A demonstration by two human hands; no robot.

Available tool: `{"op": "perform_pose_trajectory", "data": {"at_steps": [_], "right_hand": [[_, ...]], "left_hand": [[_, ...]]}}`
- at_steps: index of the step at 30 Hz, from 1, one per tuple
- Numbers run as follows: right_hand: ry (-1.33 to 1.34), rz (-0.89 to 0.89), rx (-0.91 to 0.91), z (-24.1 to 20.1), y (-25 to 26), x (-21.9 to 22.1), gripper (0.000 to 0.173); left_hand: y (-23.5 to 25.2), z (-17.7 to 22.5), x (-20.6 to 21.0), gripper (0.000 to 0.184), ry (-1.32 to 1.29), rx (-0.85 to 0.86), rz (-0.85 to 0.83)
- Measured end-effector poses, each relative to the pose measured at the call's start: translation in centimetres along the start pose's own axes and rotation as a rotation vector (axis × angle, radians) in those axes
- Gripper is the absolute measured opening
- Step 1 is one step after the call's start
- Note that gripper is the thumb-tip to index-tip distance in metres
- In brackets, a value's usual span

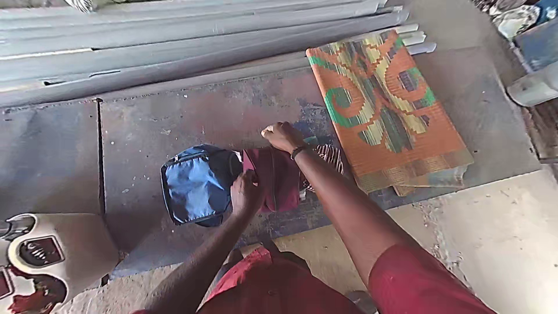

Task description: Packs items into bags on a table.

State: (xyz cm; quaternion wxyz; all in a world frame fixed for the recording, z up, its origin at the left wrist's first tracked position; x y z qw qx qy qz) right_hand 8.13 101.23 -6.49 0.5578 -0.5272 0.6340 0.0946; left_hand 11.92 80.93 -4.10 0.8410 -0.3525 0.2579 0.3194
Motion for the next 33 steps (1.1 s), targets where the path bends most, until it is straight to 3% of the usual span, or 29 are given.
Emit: {"op": "perform_pose_trajectory", "data": {"at_steps": [3,8,14,20,24,33], "right_hand": [[-0.093,-0.218,0.113,0.1,1.6,0.7,0.062],[-0.144,-0.402,0.135,0.7,2.1,2.4,0.060],[-0.267,-0.408,0.161,-0.4,2.5,3.4,0.060],[-0.366,-0.338,0.049,-1.0,3.4,4.0,0.035],[-0.462,-0.246,-0.017,-2.5,2.7,3.9,0.027],[-0.546,-0.224,-0.005,-3.7,2.3,4.5,0.037]], "left_hand": [[-1.2,0.7,0.6,0.032,-0.032,0.044,-0.027],[-1.7,-1.0,0.7,0.027,-0.070,0.094,-0.005],[-1.9,-2.0,1.3,0.029,-0.116,0.178,0.018],[-2.0,-2.1,1.9,0.029,-0.121,0.253,0.063],[-2.0,-1.9,1.8,0.031,-0.127,0.216,0.023],[-1.9,-2.5,1.6,0.035,-0.129,0.143,-0.060]]}}
Point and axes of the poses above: each hand's wrist, its own y-axis towards the middle knuckle, its own x-axis out of the palm, z = x × y, the point moved 5 cm from there along y, towards the middle knuckle, and after that the axes turned 5 degrees about x, right-handed, at the moved point
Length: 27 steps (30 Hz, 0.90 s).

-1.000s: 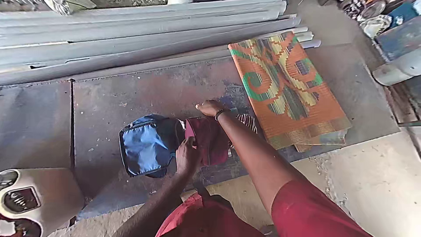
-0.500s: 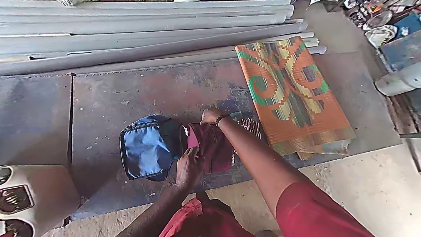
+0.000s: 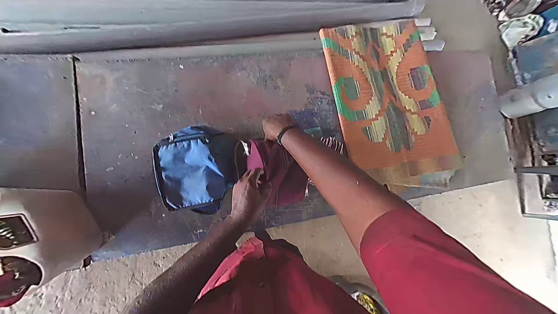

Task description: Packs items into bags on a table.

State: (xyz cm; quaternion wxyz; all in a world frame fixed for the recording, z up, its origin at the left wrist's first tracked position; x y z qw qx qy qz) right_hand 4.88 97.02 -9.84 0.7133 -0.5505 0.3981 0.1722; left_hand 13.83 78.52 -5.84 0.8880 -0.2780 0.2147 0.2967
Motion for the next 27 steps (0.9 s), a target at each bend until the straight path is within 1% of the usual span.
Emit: {"op": "perform_pose_trajectory", "data": {"at_steps": [5,7,12,14,20,22,24,26,27], "right_hand": [[-0.026,0.029,-0.030,-0.5,0.4,0.3,0.037],[0.015,0.059,-0.038,-0.3,1.0,0.2,0.041],[-0.005,-0.038,0.014,-0.1,1.0,0.4,0.040],[0.011,-0.042,0.017,-0.1,1.3,0.6,0.039],[0.082,-0.012,0.026,0.3,1.8,0.3,0.048],[0.084,-0.005,0.008,0.8,2.0,0.1,0.048],[0.087,-0.037,-0.040,1.1,2.4,0.4,0.044],[0.128,-0.079,-0.083,1.3,3.0,0.7,0.040],[0.171,-0.073,-0.088,1.6,3.4,0.7,0.038]], "left_hand": [[0.4,-0.8,0.4,0.034,-0.028,0.009,-0.009],[0.6,-1.0,0.2,0.033,-0.023,0.015,-0.006],[0.7,-1.1,-0.1,0.030,-0.031,0.033,0.006],[0.8,-1.0,0.0,0.030,-0.021,0.019,-0.012],[0.9,-0.9,-0.5,0.033,-0.003,-0.014,-0.046],[1.1,-1.1,-0.6,0.034,-0.007,-0.013,-0.050],[1.3,-1.2,-0.5,0.035,-0.007,-0.015,-0.050],[1.4,-1.1,-0.6,0.034,0.003,-0.016,-0.051],[1.5,-1.1,-0.7,0.034,0.009,-0.024,-0.055]]}}
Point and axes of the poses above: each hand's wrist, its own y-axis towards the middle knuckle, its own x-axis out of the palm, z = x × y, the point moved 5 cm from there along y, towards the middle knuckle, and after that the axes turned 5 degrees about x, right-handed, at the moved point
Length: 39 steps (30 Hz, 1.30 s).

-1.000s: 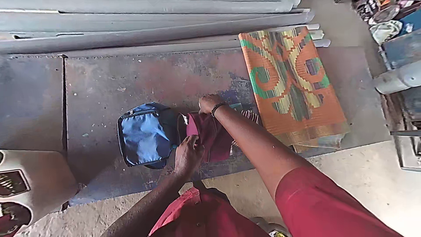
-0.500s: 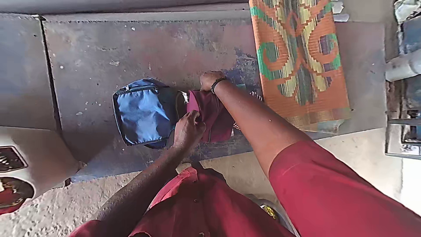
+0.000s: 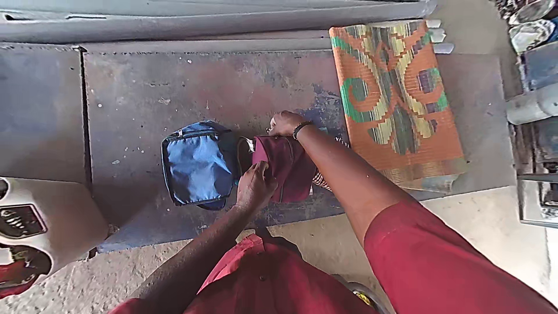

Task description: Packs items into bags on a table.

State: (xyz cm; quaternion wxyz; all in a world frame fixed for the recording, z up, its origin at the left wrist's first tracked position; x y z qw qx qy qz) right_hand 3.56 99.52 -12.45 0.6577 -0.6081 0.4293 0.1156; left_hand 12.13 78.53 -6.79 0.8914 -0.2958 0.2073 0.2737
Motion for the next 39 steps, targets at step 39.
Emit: {"op": "perform_pose_trajectory", "data": {"at_steps": [39], "right_hand": [[0.159,-0.026,-0.044,-3.0,-21.5,14.4,0.047]], "left_hand": [[2.2,-2.9,-2.9,0.035,0.106,-0.043,0.147]]}}
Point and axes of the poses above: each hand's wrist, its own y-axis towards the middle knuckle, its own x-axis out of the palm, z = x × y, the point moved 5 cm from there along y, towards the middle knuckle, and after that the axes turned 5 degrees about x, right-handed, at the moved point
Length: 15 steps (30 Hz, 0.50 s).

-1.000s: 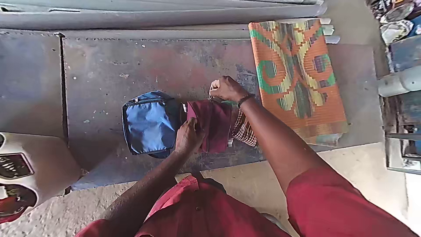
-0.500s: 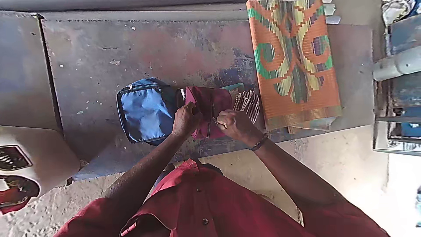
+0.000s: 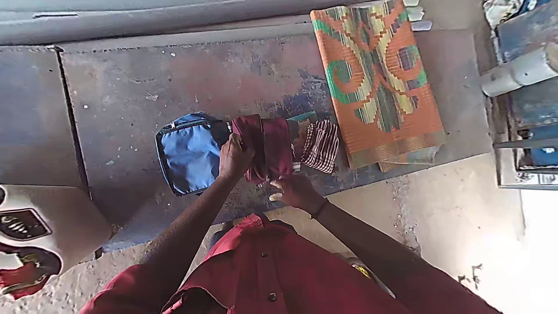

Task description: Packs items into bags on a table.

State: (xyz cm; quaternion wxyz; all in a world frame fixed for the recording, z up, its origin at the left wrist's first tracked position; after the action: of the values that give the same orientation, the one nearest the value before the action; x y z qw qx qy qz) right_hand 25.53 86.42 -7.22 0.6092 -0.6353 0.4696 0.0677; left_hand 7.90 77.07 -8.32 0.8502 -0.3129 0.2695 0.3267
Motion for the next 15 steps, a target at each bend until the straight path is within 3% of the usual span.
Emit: {"op": "perform_pose_trajectory", "data": {"at_steps": [3,5,8,15], "right_hand": [[0.178,0.498,0.009,-1.0,0.2,-4.0,0.040],[0.153,0.721,0.011,-1.2,2.0,-5.3,0.047],[0.095,0.775,0.062,-2.0,4.5,-5.8,0.063],[-0.047,0.833,0.173,2.6,5.4,-7.2,0.042]], "left_hand": [[0.1,-0.7,-0.6,0.038,-0.006,-0.013,0.006],[0.1,-0.8,-0.7,0.041,-0.008,-0.015,-0.004],[0.2,-0.7,-0.7,0.040,0.032,-0.006,-0.014],[0.5,-1.0,-1.7,0.040,0.047,-0.028,-0.033]]}}
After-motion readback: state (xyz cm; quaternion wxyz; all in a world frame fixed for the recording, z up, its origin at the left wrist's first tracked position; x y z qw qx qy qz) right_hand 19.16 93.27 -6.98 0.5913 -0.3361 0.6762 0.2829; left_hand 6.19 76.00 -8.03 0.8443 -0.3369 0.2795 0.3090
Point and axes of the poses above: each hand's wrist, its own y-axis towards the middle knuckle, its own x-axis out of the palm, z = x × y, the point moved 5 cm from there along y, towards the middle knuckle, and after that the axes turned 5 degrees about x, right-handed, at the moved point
